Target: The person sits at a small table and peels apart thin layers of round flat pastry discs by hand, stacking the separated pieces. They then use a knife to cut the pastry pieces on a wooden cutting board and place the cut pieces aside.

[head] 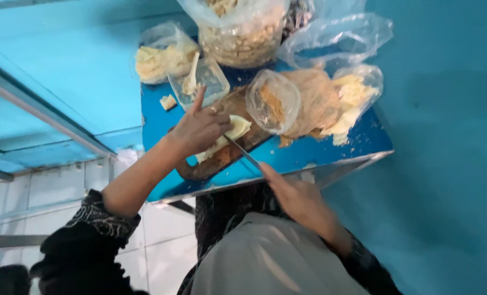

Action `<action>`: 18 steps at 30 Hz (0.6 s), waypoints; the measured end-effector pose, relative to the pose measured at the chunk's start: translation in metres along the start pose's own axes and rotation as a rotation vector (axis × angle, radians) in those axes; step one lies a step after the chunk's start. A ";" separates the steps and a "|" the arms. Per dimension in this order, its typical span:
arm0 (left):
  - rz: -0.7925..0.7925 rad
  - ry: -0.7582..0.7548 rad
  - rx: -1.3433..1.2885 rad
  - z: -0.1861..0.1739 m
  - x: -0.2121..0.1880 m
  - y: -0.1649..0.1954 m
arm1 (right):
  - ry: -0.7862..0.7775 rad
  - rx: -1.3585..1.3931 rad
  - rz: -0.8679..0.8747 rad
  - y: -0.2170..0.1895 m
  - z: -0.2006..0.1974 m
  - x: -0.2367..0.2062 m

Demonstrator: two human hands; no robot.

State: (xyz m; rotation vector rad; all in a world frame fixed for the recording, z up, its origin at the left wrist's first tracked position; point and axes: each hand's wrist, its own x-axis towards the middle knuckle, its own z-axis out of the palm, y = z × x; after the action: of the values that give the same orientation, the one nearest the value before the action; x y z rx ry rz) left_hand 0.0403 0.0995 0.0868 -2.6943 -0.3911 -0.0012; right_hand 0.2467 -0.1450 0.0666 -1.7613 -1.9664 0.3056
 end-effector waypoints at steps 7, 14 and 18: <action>-0.185 0.162 -0.095 -0.013 -0.017 0.003 | 0.249 0.089 0.297 0.060 -0.100 -0.072; -0.689 0.349 -0.433 0.006 -0.062 0.032 | 0.661 -0.362 0.129 0.099 -0.111 -0.013; -0.918 0.332 -0.538 0.016 -0.077 0.050 | 0.672 -0.614 0.049 0.140 -0.104 0.033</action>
State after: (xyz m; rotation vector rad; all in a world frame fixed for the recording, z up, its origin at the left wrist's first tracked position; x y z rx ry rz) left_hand -0.0214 0.0414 0.0478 -2.6371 -1.6479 -0.9066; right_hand 0.4178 -0.1071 0.0970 -1.9069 -1.5896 -0.8577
